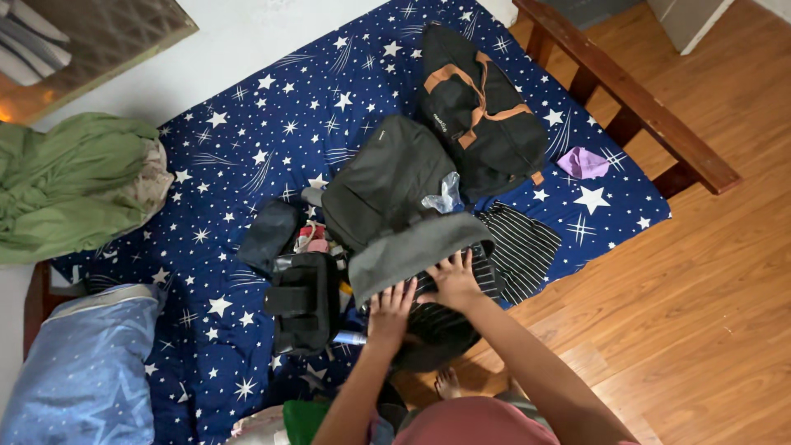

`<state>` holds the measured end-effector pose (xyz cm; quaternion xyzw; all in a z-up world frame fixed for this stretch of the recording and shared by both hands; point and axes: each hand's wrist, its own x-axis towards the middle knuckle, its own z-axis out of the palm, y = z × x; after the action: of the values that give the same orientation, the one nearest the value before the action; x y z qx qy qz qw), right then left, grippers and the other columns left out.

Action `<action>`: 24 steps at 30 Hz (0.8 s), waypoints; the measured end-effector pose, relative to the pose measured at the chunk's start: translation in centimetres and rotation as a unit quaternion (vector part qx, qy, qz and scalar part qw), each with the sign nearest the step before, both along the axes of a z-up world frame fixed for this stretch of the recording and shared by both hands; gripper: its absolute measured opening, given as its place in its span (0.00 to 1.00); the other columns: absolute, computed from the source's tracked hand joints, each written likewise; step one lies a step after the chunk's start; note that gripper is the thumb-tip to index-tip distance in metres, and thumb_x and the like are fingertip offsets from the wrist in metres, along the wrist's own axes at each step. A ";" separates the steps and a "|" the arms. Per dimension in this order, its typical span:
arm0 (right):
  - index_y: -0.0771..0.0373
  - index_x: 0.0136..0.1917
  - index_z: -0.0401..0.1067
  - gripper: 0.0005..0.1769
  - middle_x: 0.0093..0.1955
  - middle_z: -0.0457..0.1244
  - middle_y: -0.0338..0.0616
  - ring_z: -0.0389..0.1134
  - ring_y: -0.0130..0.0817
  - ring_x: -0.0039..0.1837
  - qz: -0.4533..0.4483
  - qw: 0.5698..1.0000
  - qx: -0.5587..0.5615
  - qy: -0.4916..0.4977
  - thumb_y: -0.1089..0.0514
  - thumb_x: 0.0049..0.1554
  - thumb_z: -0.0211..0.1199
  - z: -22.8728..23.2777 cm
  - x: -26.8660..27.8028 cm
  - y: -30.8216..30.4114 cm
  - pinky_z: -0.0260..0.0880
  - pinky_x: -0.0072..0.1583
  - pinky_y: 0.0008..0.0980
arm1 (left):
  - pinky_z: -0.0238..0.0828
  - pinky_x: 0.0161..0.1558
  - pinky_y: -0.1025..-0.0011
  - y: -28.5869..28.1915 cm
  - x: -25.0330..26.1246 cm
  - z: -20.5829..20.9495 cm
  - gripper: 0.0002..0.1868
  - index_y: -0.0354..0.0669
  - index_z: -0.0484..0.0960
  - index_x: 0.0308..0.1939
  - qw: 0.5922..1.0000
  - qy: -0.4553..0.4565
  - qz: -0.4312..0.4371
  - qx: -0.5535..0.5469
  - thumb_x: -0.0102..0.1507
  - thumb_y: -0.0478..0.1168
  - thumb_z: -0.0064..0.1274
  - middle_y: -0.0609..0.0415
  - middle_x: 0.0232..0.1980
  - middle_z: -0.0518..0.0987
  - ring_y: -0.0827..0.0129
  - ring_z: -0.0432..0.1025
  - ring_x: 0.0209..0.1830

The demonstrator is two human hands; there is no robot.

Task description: The person packs a backpack on a bed, placing folded clothing items including a white garment, a yellow pouch, pink fabric items, and a coral shirt into the main compartment, then zips the backpack closed and handles a plastic pouch beside it.

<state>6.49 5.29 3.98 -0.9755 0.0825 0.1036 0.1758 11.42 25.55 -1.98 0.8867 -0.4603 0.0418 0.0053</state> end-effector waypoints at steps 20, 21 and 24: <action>0.64 0.67 0.66 0.31 0.62 0.68 0.48 0.67 0.47 0.67 -0.205 0.805 0.489 -0.266 0.67 0.48 0.56 -10.1 -5.6 -9.3 0.65 0.68 0.41 | 0.35 0.75 0.33 -7.0 5.2 6.6 0.55 0.73 0.43 0.85 0.949 0.311 0.034 0.046 0.60 0.56 0.60 0.37 0.86 0.31 0.22 0.30 0.80; 0.64 0.68 0.64 0.35 0.61 0.67 0.48 0.67 0.48 0.66 -0.157 0.828 0.484 -0.235 0.69 0.45 0.56 -10.0 -6.2 -9.3 0.65 0.67 0.41 | 0.35 0.75 0.34 -6.9 5.6 6.3 0.52 0.72 0.44 0.84 0.938 0.337 0.052 0.064 0.60 0.62 0.55 0.37 0.86 0.31 0.23 0.28 0.80; 0.64 0.58 0.72 0.25 0.52 0.66 0.53 0.65 0.52 0.59 -0.101 0.964 0.127 -0.213 0.65 0.45 0.70 -7.7 -6.9 -9.4 0.61 0.64 0.47 | 0.33 0.76 0.36 -7.7 7.1 5.3 0.49 0.69 0.46 0.81 0.910 0.392 0.089 0.099 0.61 0.74 0.43 0.41 0.85 0.31 0.26 0.25 0.81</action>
<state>-0.36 -4.13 -3.77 -0.9314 0.1277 -0.1151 0.3208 18.52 17.88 3.28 0.8652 -0.3417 -0.3548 0.0938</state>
